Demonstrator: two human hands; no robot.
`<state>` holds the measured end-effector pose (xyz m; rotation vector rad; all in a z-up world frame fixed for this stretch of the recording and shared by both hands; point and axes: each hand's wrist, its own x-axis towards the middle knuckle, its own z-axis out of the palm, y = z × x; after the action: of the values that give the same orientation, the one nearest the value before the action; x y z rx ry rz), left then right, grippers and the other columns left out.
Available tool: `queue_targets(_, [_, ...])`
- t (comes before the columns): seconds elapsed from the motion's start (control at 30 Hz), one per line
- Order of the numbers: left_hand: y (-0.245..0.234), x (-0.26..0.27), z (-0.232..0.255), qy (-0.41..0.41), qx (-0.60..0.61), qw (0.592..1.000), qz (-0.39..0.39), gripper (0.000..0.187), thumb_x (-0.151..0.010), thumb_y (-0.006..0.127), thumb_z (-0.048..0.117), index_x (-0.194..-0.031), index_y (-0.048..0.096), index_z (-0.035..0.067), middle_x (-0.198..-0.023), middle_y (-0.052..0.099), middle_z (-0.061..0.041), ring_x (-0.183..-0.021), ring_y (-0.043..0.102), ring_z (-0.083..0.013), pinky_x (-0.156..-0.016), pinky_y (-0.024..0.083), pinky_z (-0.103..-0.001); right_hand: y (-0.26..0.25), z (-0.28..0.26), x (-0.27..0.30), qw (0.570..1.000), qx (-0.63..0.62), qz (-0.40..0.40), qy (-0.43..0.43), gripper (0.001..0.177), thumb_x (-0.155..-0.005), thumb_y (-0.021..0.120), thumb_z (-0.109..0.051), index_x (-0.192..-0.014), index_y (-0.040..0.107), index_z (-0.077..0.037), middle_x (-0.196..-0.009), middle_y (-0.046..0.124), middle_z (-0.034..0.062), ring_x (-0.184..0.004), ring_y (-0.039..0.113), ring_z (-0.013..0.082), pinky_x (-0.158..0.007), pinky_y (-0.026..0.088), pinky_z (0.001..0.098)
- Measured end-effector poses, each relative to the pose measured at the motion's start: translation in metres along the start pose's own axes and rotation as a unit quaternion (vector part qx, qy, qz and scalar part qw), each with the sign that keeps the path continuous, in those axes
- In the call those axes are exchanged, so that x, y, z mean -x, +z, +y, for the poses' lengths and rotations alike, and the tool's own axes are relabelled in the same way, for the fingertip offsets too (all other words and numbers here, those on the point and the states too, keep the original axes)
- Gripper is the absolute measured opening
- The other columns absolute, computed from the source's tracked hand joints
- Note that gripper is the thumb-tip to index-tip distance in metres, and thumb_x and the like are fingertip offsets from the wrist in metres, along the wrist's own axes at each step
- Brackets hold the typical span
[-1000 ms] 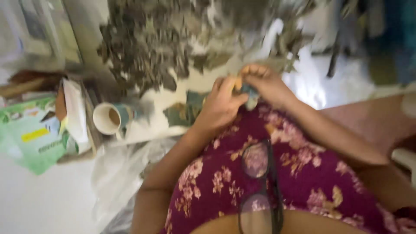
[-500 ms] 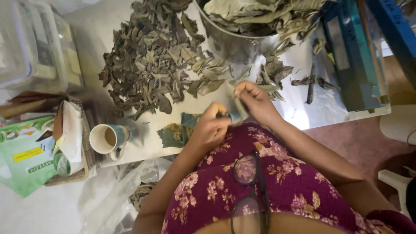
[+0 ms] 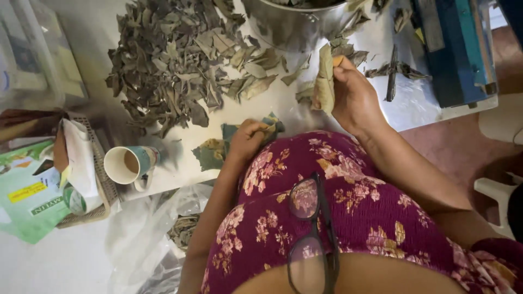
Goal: Sorting dried tea leaves on a table and placing them into a metal canister
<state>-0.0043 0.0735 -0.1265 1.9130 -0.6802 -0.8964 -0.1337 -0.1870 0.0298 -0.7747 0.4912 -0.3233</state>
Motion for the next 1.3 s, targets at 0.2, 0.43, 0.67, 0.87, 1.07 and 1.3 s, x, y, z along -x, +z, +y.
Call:
queue_targets(0.2, [-0.015, 0.015, 0.111, 0.069, 0.12, 0.99, 0.034, 0.035, -0.099, 0.065, 0.015, -0.133, 0.07, 0.018, -0.117, 0.065, -0.003, -0.106, 0.062, -0.0172, -0.097, 0.047, -0.03, 0.025, 0.013, 0.008, 0.997, 0.034, 0.036, 0.066, 0.009, -0.099, 0.051, -0.015, -0.103, 0.058, -0.01, -0.091, 0.056, 0.0039, -0.079, 0.057, 0.0168, -0.066, 0.052, 0.0302])
queue_targets(0.43, [-0.009, -0.026, 0.118, 0.372, -0.161, 0.907, 0.112, 0.041, -0.102, 0.049, 0.012, -0.136, 0.07, 0.024, -0.114, 0.052, -0.004, -0.107, 0.058, -0.0315, -0.1, 0.047, -0.037, 0.005, 0.051, -0.003, 0.979, 0.184, -0.01, 0.092, 0.012, -0.097, 0.059, -0.007, -0.105, 0.065, 0.0, -0.075, 0.068, 0.0145, -0.048, 0.056, 0.0084, -0.042, 0.055, 0.027])
queue_targets(0.67, [-0.015, -0.01, 0.041, 0.249, -0.188, 0.945, 0.102, 0.045, -0.092, 0.058, 0.013, -0.134, 0.071, 0.025, -0.113, 0.057, -0.015, -0.108, 0.061, -0.0411, -0.096, 0.052, -0.046, 0.002, 0.005, 0.017, 0.953, 0.294, -0.043, 0.057, 0.021, -0.102, 0.054, -0.01, -0.114, 0.068, 0.0, -0.078, 0.065, 0.0071, -0.061, 0.056, 0.0076, -0.047, 0.057, 0.0298])
queue_targets(0.87, [-0.004, -0.005, -0.003, 0.251, -0.19, 0.941, 0.126, 0.03, -0.09, 0.069, 0.015, -0.116, 0.078, 0.023, -0.101, 0.058, -0.01, -0.093, 0.065, -0.0354, -0.08, 0.054, -0.045, 0.016, -0.033, 0.022, 0.91, 0.372, -0.069, -0.17, 0.029, -0.092, 0.076, 0.004, -0.119, 0.065, 0.003, -0.095, 0.068, 0.0117, -0.086, 0.062, 0.0171, -0.08, 0.053, 0.0334])
queue_targets(1.07, [-0.001, -0.016, -0.002, 0.228, -0.217, 0.938, 0.146, 0.031, -0.082, 0.072, 0.014, -0.111, 0.078, 0.025, -0.1, 0.06, -0.009, -0.09, 0.067, -0.0342, -0.081, 0.054, -0.045, 0.007, -0.075, 0.013, 0.701, 0.553, 0.006, -0.45, 0.036, -0.095, 0.1, 0.001, -0.108, 0.07, 0.015, -0.098, 0.061, 0.0241, -0.079, 0.056, 0.0336, -0.065, 0.046, 0.0383])
queue_targets(1.3, [-0.004, -0.01, 0.019, 0.176, -0.233, 0.951, 0.103, 0.034, -0.086, 0.06, 0.008, -0.115, 0.078, 0.012, -0.111, 0.059, -0.019, -0.094, 0.061, -0.0391, -0.071, 0.054, -0.05, 0.045, -0.104, -0.026, 0.476, 0.696, 0.059, -0.534, 0.033, -0.117, 0.107, -0.018, -0.107, 0.08, -0.001, -0.102, 0.081, 0.0111, -0.095, 0.075, 0.0301, -0.083, 0.048, 0.043])
